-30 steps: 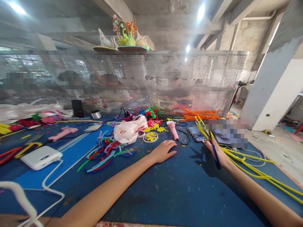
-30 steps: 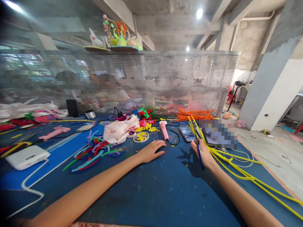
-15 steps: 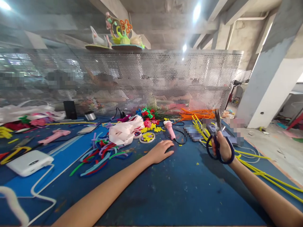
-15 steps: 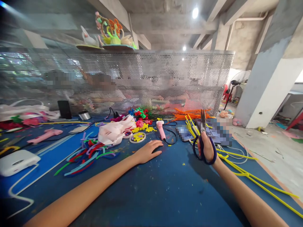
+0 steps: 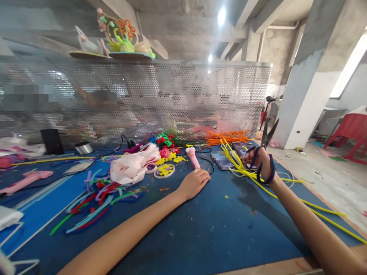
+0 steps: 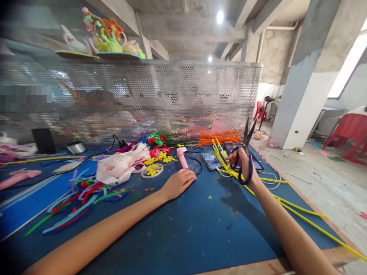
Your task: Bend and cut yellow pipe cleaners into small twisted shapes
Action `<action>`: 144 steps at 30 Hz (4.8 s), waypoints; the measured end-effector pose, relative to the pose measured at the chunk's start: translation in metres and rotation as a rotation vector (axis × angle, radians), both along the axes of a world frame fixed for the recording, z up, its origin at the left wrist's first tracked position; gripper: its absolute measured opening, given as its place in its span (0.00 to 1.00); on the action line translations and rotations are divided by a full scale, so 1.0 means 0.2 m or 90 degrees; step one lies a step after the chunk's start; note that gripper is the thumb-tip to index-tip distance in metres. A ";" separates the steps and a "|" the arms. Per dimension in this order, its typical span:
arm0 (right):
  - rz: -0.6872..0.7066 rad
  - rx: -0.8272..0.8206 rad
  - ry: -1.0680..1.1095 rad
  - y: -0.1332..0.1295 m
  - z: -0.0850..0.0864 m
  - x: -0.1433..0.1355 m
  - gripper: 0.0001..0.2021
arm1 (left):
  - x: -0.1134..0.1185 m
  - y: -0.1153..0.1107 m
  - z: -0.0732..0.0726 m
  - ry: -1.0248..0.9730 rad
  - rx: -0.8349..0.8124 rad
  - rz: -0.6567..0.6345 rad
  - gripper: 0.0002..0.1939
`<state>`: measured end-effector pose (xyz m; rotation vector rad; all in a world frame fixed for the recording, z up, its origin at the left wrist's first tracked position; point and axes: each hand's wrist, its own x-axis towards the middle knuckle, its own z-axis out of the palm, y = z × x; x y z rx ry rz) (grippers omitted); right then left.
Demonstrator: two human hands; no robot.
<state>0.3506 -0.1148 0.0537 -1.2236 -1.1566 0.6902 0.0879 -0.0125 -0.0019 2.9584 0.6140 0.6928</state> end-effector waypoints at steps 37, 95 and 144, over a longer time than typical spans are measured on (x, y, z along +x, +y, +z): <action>0.465 -0.446 0.130 -0.07 -0.14 -0.34 0.36 | -0.06 -0.10 0.27 -0.314 -0.150 0.171 0.13; 0.021 -0.190 -0.745 -0.05 -0.16 -0.20 0.18 | -0.41 0.05 0.09 -0.760 -0.699 -0.011 0.10; 0.256 0.254 -0.594 0.39 -0.28 -0.38 0.07 | -0.09 0.01 -0.01 -0.468 -0.797 0.020 0.21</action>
